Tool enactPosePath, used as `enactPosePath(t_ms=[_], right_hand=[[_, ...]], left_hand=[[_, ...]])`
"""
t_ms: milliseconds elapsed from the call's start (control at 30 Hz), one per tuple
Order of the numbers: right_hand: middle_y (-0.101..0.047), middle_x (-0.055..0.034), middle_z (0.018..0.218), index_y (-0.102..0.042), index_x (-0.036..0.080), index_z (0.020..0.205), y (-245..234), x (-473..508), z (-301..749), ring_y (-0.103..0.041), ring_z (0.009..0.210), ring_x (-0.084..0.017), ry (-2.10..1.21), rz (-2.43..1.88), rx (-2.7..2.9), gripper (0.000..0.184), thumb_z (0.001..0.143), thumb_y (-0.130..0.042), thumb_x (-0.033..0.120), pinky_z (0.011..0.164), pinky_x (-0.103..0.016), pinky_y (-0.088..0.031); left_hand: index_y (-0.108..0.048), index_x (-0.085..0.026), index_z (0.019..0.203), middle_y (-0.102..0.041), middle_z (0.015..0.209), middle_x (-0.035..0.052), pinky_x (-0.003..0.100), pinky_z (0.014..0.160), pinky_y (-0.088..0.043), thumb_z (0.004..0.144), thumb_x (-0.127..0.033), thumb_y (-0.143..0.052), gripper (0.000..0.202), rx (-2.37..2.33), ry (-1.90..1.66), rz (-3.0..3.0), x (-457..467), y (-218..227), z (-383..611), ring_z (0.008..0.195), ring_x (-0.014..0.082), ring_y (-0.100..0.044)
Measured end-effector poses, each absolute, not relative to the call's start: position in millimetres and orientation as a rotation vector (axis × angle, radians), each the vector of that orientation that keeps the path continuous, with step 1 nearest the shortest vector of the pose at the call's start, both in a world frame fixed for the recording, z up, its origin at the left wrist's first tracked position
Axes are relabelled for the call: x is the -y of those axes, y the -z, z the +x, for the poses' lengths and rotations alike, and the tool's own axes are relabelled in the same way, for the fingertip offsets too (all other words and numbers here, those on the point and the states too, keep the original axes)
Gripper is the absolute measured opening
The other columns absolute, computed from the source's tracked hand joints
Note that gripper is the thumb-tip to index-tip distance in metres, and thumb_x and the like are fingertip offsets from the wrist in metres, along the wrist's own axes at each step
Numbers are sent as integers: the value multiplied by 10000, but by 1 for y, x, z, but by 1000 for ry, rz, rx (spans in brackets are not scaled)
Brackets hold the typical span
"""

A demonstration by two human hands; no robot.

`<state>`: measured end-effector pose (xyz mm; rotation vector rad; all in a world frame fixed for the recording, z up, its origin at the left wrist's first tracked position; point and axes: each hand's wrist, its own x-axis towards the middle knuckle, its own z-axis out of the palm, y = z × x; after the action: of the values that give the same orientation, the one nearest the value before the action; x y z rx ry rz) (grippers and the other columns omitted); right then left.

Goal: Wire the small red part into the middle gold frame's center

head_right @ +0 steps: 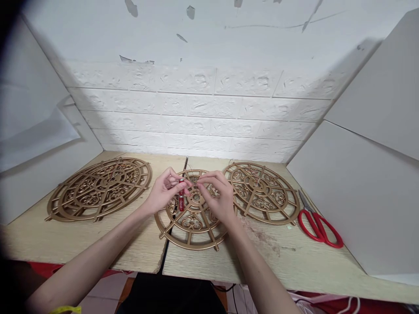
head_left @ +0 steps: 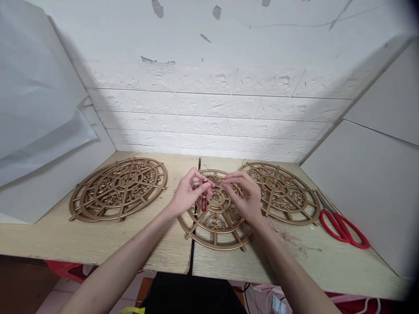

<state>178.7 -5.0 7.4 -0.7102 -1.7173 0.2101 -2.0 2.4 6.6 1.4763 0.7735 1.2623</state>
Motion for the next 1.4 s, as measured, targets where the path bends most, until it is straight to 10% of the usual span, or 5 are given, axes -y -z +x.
enactPosePath(t_ms=[367,1400], right_hand=[[-653,-24,679,-632,170,797,-8,8,177,-589,592,-123,-1196,-761,1712,193,771,-675,356,554,-252,-492],[-508,24,594,-600,154,709,5,10,159,-413,531,-88,-760,-940,1907,122,772,-618,258,504,-211,-324]], left_hand=[[-443,-166,759,-679,705,29,368,737,-568,767,-134,-643,202,-779,-1402,815,-11,-15,-11,677,149,-681],[-479,-143,707,-622,617,28,309,730,-577,834,-25,-498,174,-855,-1463,438,-17,0,2,622,122,-657]])
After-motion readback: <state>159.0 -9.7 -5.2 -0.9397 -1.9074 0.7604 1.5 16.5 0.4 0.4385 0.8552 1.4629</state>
